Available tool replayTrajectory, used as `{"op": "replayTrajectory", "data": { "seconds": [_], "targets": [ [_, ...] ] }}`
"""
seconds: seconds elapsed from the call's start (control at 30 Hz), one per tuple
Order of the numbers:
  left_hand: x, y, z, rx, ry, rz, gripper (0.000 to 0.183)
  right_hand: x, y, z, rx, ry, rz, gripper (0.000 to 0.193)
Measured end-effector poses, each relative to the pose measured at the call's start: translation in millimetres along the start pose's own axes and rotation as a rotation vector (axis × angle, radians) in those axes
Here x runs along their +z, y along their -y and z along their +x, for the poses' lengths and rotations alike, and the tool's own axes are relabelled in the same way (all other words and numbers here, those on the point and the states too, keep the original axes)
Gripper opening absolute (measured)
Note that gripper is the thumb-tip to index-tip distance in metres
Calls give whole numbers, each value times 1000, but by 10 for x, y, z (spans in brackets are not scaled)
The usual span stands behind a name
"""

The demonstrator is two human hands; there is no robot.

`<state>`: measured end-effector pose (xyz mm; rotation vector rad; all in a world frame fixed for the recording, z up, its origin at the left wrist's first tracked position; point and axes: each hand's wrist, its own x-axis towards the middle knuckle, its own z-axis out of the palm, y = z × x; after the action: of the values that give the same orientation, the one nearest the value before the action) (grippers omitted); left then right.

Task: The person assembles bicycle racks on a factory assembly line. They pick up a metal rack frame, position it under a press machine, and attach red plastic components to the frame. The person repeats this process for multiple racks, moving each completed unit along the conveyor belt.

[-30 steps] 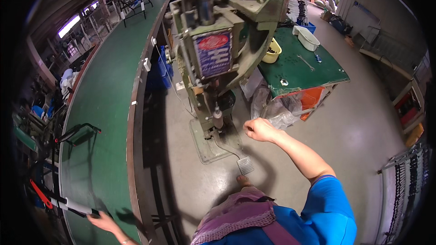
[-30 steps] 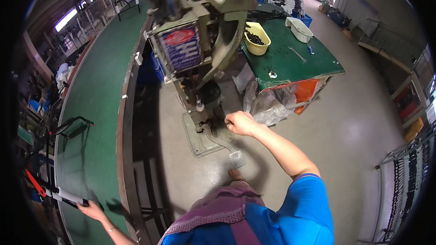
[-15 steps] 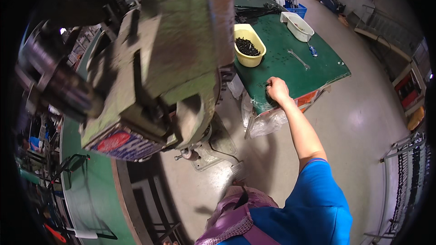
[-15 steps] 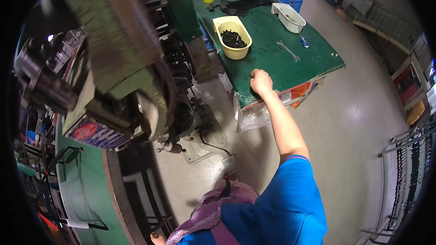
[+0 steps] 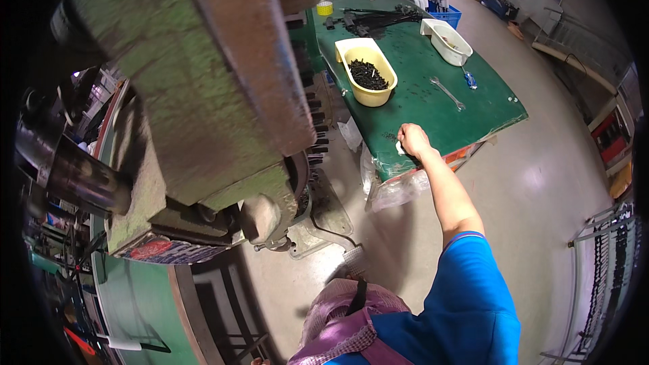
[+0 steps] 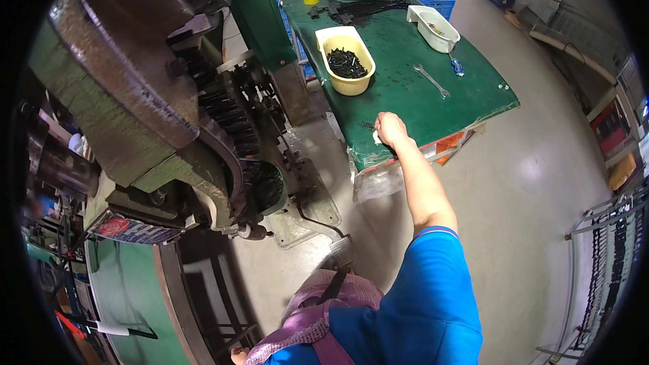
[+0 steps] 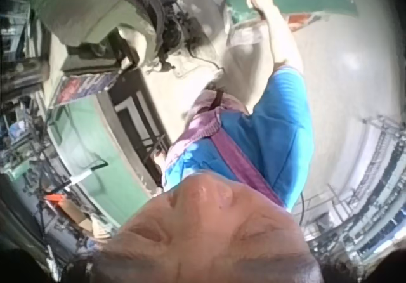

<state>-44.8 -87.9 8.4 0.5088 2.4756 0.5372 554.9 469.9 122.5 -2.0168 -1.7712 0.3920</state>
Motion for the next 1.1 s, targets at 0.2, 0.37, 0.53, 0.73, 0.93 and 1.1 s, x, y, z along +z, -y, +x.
{"op": "replayTrajectory", "data": {
  "seconds": [0.2, 0.37, 0.53, 0.73, 0.93, 1.1],
  "targets": [
    [36, 61, 17, -47, 41, -40, 25, 86, -243, 28, 2, -147, 255, 15],
    [83, 146, 10, -85, 74, -76, 25, 65, -277, -45, 240, -3, 767, 12],
    [153, 358, -34, -136, 101, -180, 25, -54, -134, -156, 194, -19, 872, 10],
    [155, 226, -72, -223, 118, -282, 27, -78, 864, -629, -17, 107, 893, 8],
    [266, -67, -110, -180, 163, -269, 34, 486, 2466, -1721, -276, 553, 1296, 11],
    [344, -19, -172, -153, 147, -338, 35, 577, 2754, -1797, -312, 762, 1162, 6]
  ]
}}
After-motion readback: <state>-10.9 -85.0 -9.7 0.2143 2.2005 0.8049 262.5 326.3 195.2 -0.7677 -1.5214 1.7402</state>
